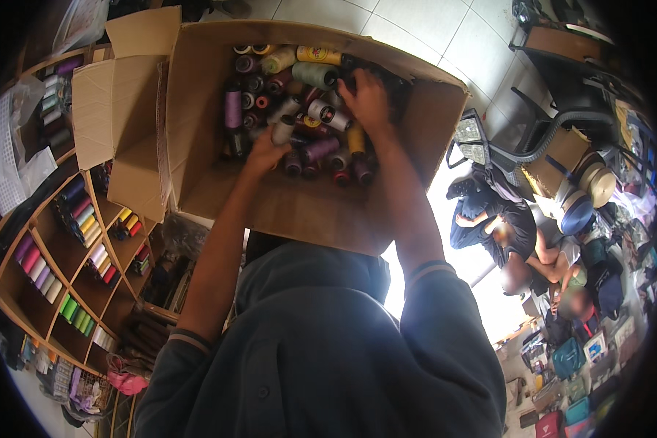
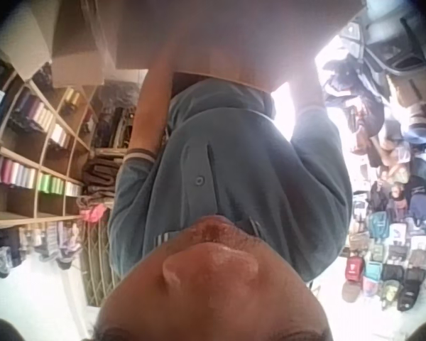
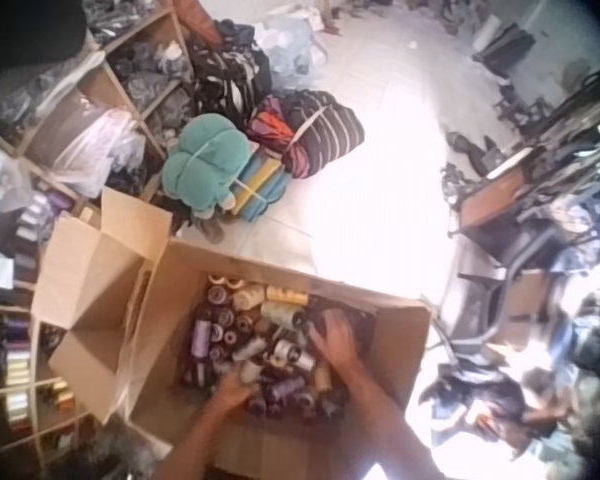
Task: The person sorts through a cardboard box filled with thread spools and places them onto a wooden shelf. They handle the spools by hand, picking them up from the box and arranging them on the shelf in a repetitive manner.
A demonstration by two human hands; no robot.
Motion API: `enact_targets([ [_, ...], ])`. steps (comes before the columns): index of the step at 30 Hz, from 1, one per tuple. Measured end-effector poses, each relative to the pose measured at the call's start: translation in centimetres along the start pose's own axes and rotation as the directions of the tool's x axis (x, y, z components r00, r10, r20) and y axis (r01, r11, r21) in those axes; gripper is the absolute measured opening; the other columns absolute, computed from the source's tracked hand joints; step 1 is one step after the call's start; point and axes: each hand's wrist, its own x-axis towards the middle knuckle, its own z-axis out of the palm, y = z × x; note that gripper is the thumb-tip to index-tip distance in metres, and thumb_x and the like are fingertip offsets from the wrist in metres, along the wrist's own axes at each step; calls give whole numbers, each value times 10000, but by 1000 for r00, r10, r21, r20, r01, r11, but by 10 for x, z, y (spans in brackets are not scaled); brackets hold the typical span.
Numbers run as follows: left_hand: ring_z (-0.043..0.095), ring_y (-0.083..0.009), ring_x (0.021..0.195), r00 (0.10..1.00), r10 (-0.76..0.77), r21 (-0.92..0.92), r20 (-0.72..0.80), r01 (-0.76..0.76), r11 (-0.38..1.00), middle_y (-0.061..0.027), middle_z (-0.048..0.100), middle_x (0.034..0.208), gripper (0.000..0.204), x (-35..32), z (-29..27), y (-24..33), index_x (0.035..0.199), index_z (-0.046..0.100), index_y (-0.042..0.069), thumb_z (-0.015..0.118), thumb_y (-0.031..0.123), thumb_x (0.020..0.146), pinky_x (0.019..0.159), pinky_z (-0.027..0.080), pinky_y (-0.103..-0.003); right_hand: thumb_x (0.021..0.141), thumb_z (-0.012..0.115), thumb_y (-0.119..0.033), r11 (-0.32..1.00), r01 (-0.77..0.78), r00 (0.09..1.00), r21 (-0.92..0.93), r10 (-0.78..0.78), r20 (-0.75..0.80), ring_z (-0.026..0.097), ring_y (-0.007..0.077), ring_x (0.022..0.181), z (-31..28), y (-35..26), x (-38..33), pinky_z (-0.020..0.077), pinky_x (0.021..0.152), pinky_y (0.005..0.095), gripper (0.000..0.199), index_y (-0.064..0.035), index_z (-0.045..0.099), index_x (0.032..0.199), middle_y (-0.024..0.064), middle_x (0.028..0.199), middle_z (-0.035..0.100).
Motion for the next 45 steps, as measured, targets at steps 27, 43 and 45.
enact_targets([
  [27,508,-292,1106,931,47,56,-363,-28,998,-154,409,1287,541,20,-64,12,974,692,11,794,380,593,956,414,-386,864,595,-320,-170,-807,505,566,300,809,625,242,670,-9,-53,-52,546,561,357,414,-105,468,1195,125,964,593],
  [43,590,-173,890,944,134,-903,-302,-328,276,-91,609,980,334,-248,-131,-25,1014,602,32,606,288,799,793,485,-318,936,456,-329,153,-870,405,469,-322,856,544,190,535,-13,-283,-50,490,437,303,314,-82,449,1129,105,798,530],
  [45,591,-181,869,924,120,-894,-362,-381,237,-98,597,926,348,-272,-140,-58,992,583,25,592,313,799,769,495,-321,920,477,-312,212,-844,381,493,-411,828,533,192,530,-4,-327,-64,489,438,303,289,-86,449,1098,110,787,519],
])
